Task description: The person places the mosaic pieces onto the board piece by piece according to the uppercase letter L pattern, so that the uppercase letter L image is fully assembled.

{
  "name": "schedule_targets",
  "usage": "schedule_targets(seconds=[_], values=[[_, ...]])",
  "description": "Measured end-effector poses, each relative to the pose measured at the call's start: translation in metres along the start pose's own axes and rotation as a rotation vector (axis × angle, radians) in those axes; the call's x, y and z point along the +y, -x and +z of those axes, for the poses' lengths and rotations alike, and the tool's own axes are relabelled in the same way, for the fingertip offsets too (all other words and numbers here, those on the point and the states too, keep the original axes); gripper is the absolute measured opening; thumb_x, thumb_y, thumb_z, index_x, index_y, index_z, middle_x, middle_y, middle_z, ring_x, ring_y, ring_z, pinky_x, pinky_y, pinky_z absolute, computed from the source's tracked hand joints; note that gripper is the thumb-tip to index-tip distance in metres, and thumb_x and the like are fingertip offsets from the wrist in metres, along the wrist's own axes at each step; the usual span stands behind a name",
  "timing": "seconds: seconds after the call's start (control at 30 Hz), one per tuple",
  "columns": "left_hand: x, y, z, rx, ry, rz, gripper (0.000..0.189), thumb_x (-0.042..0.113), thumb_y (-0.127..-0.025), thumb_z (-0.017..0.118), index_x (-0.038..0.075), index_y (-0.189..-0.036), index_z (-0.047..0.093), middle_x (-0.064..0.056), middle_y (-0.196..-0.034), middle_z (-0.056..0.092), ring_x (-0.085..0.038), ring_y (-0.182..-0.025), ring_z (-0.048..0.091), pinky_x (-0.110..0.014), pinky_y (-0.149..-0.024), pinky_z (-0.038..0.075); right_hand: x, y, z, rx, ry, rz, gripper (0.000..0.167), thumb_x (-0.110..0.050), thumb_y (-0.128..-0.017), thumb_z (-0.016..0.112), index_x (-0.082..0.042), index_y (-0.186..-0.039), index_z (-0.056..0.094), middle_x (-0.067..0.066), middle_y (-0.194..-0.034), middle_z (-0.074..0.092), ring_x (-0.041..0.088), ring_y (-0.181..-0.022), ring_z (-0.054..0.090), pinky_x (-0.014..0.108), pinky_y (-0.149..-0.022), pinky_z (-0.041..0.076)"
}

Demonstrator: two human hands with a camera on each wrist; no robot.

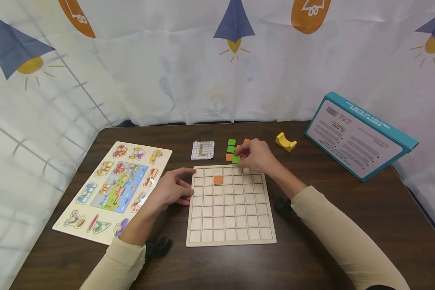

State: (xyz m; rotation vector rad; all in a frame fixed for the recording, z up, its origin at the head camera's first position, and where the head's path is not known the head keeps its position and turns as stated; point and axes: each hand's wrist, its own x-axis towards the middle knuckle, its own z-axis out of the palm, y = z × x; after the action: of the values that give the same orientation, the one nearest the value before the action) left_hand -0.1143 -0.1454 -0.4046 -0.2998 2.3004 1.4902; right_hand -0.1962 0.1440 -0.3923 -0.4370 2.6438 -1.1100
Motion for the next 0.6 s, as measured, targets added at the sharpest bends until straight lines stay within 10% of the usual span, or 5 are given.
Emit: schedule_targets(seconds=[0.6], values=[[0.000, -0.001, -0.001, -0.002, -0.002, 0.000, 0.068, -0.007, -0.084, 0.075, 0.019, -0.144, 0.060, -0.016, -0.095, 0.068, -0.021, -0.063, 0.071, -0.038, -0.056, 0.066, -0.022, 0.021, 0.026, -0.056, -0.039, -0.023, 0.027, -0.001, -0.081, 0.077, -0.009, -0.107, 0.080, 0.005, -0.094, 0.075, 0.018, -0.087, 0.068, 0.031, -0.072, 0.058]])
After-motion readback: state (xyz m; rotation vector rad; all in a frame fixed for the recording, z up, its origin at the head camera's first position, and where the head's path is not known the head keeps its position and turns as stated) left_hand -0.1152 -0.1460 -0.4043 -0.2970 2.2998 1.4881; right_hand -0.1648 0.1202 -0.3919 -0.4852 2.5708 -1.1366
